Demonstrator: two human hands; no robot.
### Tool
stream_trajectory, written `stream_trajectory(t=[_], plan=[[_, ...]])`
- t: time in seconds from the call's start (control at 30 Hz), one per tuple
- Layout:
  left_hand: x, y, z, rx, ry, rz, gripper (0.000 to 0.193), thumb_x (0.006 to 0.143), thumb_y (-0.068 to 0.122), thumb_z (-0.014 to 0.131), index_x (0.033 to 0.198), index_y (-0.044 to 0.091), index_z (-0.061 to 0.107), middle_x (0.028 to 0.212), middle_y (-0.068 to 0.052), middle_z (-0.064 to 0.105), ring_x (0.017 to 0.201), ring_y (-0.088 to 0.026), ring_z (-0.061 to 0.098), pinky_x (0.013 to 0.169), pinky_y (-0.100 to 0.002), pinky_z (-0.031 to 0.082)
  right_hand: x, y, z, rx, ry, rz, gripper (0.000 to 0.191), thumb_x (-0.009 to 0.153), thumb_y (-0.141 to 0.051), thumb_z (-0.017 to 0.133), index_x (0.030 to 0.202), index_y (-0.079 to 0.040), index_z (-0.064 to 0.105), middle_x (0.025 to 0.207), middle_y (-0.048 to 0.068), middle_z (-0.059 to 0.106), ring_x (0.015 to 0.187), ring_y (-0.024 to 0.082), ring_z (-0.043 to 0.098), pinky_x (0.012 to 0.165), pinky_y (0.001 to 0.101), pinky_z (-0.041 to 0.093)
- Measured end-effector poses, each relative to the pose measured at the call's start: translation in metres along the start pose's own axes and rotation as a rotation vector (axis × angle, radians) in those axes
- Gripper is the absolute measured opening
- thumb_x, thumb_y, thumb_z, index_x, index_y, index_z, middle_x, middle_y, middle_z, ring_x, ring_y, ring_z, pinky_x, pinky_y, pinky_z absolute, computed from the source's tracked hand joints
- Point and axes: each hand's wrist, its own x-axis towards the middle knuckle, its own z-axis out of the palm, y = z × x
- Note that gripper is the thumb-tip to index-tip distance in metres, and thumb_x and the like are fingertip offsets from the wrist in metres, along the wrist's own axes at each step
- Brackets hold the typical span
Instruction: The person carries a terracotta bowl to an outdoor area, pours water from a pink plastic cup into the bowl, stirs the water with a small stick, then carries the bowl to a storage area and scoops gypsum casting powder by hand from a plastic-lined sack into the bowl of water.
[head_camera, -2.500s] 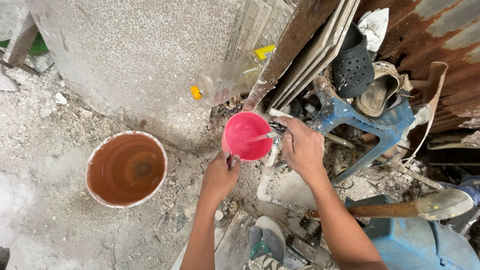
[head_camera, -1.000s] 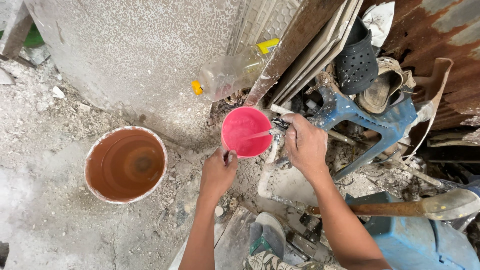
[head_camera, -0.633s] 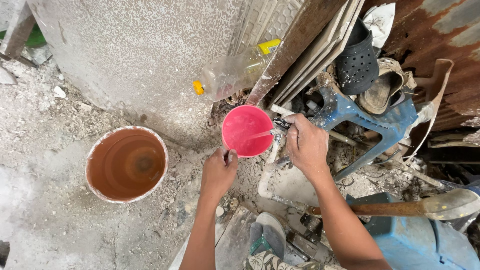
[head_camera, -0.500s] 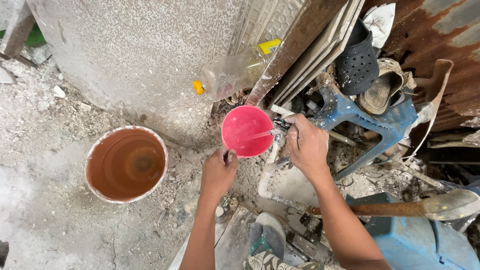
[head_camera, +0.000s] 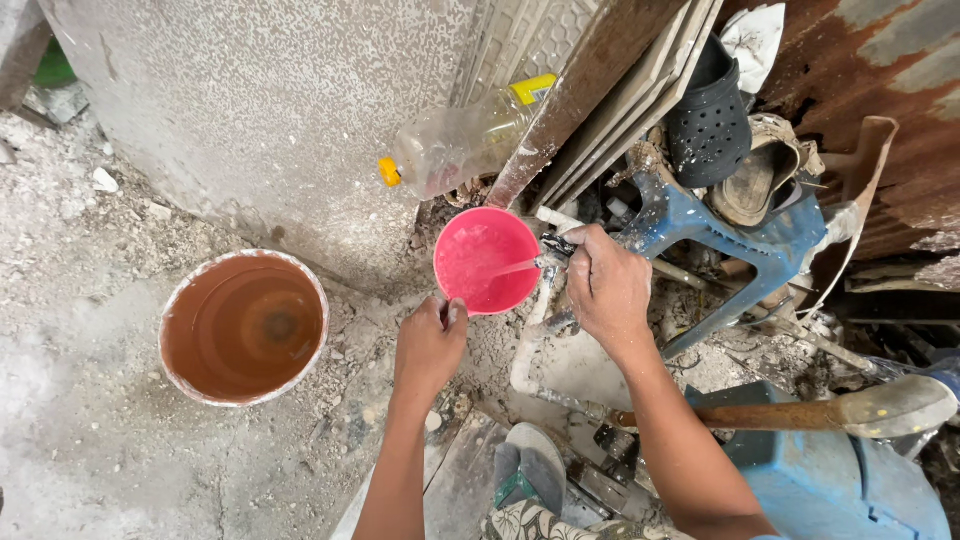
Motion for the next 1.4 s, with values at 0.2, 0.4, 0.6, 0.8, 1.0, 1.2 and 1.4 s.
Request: stream_trajectory(t=[0.2,0.4,0.6,0.8,1.0,1.2,1.4], plan=[[0.0004,0.0014,0.0002,-0.018,0.014,0.046,0.037,0.096,0.029,0.06,0.08,-0.004,0.064,0.07,-0.024,0.067,0.063,-0.04,0.068,0.062,-0.048,0.052,0.0,0.0005,-0.0004,0.0,0.003,-0.012,0.013,0.093,-0.005,0.057,0.104,-0.006,0.065,0.072,0.015,0.061,0.063,0.035,0.063,0.059,0.0459,0.048],[0.0,0.0072,-0.0047,-0.019,-0.131,-0.102,0.033,0.098,0.029,0.057,0.085,-0.001,0.064,0.061,-0.019,0.066,0.052,-0.032,0.067,0.056,-0.045,0.053,0.0014,-0.0015,0.0003,-0.002,-0.013,0.026,0.015,0.092,-0.004,0.057,0.104,-0.006,0.066,0.067,0.014,0.06,0.06,0.034,0.063,0.058,0.0448,0.048],[-0.0026,0.0083,-0.0053,0.011,-0.087,-0.062,0.035,0.097,0.029,0.06,0.083,-0.003,0.065,0.061,-0.021,0.065,0.055,-0.035,0.066,0.059,-0.047,0.051,0.001,-0.002,-0.0001,-0.007,-0.003,0.013,0.016,0.091,-0.003,0.057,0.104,-0.006,0.065,0.069,0.014,0.06,0.062,0.034,0.063,0.059,0.0446,0.048],[-0.0021,0.0026,-0.0015,0.005,-0.087,-0.06,0.034,0.095,0.029,0.061,0.084,-0.003,0.065,0.063,-0.021,0.066,0.056,-0.036,0.068,0.059,-0.047,0.052,-0.0004,-0.0013,0.0009,-0.017,0.002,0.009,0.016,0.091,-0.003,0.057,0.104,-0.007,0.066,0.07,0.015,0.06,0.062,0.035,0.063,0.058,0.0454,0.048],[-0.0019,0.0003,-0.0001,0.025,-0.067,-0.039,0.036,0.096,0.029,0.06,0.081,-0.003,0.065,0.065,-0.022,0.066,0.058,-0.038,0.067,0.061,-0.048,0.051,-0.001,-0.0001,0.001,-0.012,0.006,-0.014,0.015,0.091,-0.003,0.057,0.104,-0.006,0.065,0.072,0.015,0.06,0.063,0.036,0.062,0.059,0.046,0.047],[0.0017,0.0034,-0.0016,0.054,-0.091,-0.063,0.037,0.096,0.032,0.059,0.082,-0.003,0.065,0.064,-0.022,0.066,0.058,-0.038,0.067,0.061,-0.048,0.052,0.0008,-0.0001,0.0017,-0.017,0.01,-0.011,0.015,0.092,-0.003,0.057,0.104,-0.006,0.065,0.072,0.016,0.06,0.063,0.036,0.062,0.059,0.0462,0.047],[0.0012,0.0039,-0.0018,0.064,-0.123,-0.1,0.037,0.098,0.031,0.057,0.085,-0.002,0.066,0.064,-0.023,0.067,0.058,-0.037,0.069,0.061,-0.049,0.053,0.0003,-0.0016,0.0007,-0.003,0.007,-0.006,0.015,0.091,-0.003,0.057,0.104,-0.006,0.065,0.07,0.016,0.059,0.062,0.035,0.062,0.059,0.0454,0.048]])
